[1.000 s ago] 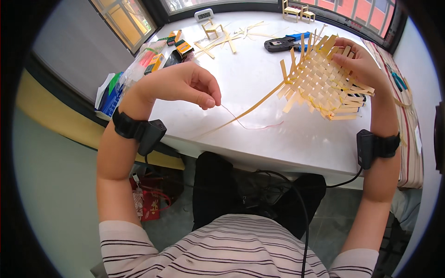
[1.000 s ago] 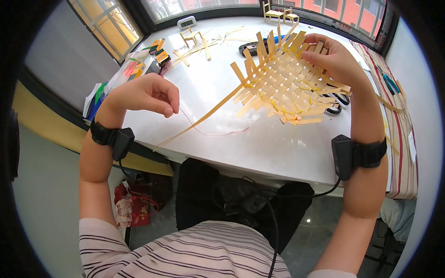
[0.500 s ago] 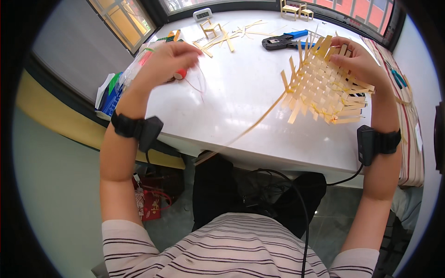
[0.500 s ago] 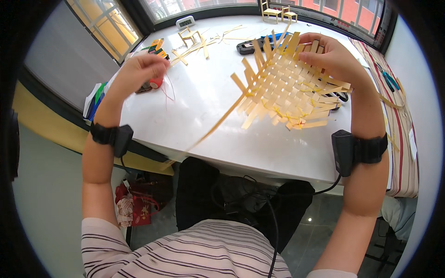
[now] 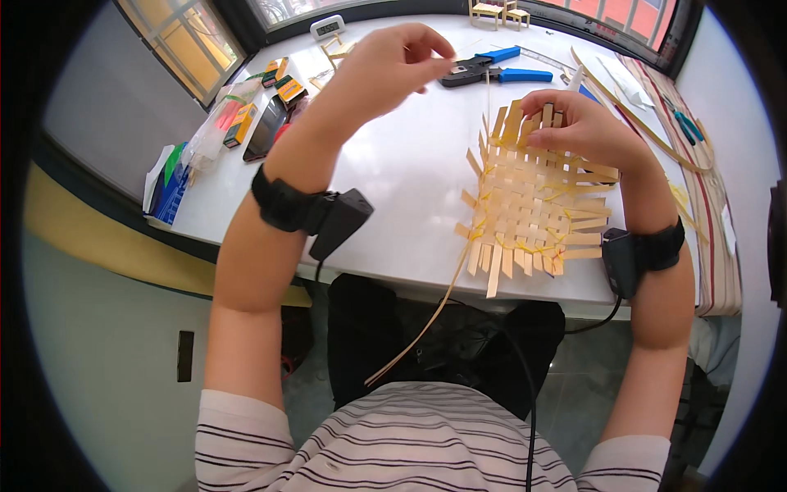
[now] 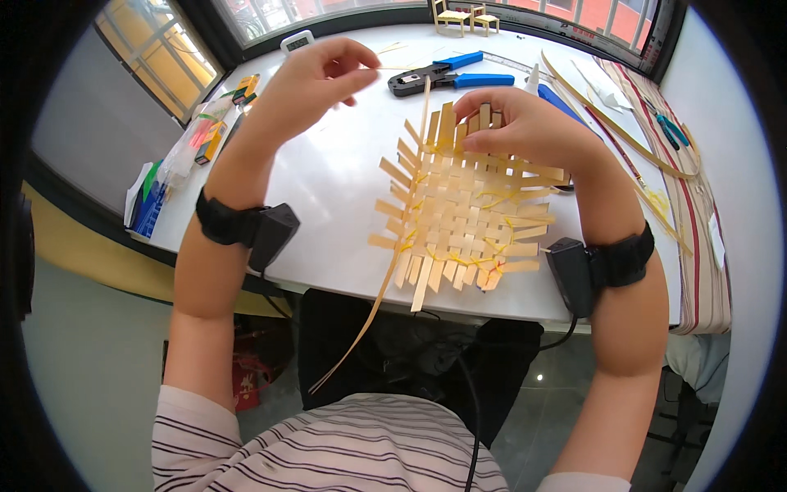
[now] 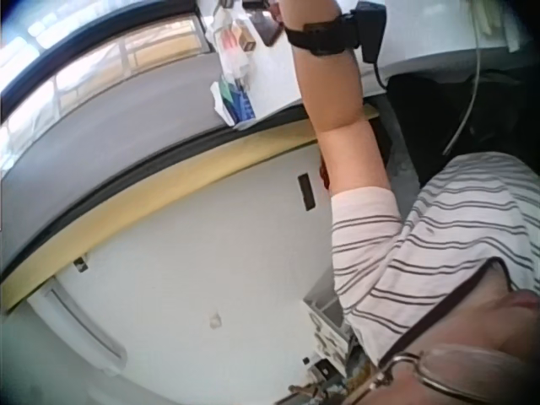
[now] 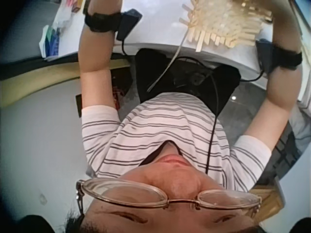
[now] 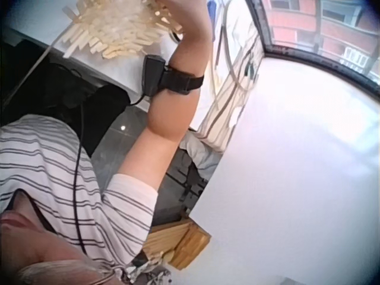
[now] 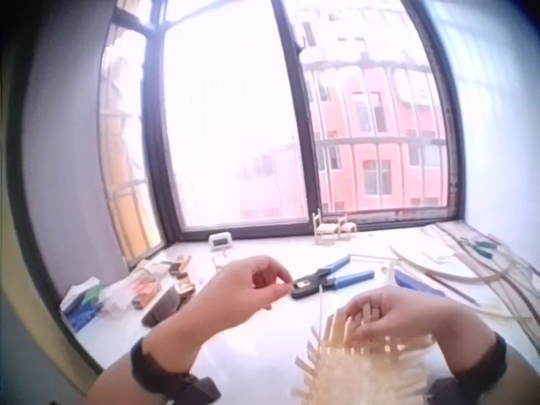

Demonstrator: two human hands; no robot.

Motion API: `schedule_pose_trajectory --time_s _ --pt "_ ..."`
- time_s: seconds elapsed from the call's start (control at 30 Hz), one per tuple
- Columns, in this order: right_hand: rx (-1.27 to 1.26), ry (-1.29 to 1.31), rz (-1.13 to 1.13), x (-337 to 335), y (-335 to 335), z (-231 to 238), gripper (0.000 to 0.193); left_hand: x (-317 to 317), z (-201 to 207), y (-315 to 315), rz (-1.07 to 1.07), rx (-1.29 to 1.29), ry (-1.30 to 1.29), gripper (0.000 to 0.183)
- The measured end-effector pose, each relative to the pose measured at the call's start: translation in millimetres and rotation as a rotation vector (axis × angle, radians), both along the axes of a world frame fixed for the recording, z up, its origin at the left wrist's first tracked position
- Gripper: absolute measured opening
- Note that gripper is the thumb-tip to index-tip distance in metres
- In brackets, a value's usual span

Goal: The person weaves thin wooden strips into a basket structure by hand. They interlace the strips over and under existing rows to form a grid pattern, occasionally adjusting the alignment of the strips to maintain the weave.

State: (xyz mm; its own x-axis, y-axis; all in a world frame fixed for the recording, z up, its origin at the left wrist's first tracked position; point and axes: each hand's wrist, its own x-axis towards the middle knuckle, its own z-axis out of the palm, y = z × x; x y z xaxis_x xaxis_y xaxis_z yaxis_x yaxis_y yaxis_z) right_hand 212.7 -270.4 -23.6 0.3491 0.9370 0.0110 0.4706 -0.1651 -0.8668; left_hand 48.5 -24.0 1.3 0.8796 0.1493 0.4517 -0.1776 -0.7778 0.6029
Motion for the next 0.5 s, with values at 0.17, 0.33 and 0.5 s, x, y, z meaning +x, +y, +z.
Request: schedule_pose_trajectory --time_s 0.17,0.33,0.5 --pt "-0.007 -0.088 0.020 -10 3 5 0.035 12 -28 -8 -0.030 -0.190 0.140 0.027" --pt "-0.050 -0.078 0.013 -14 1 6 0.036 4 -26 -8 0.001 0.061 -0.021 0.034" --pt "-0.043 -0.089 0.011 -20 1 3 0.037 -2 -17 -5 -0.230 -0.500 0.141 0.040"
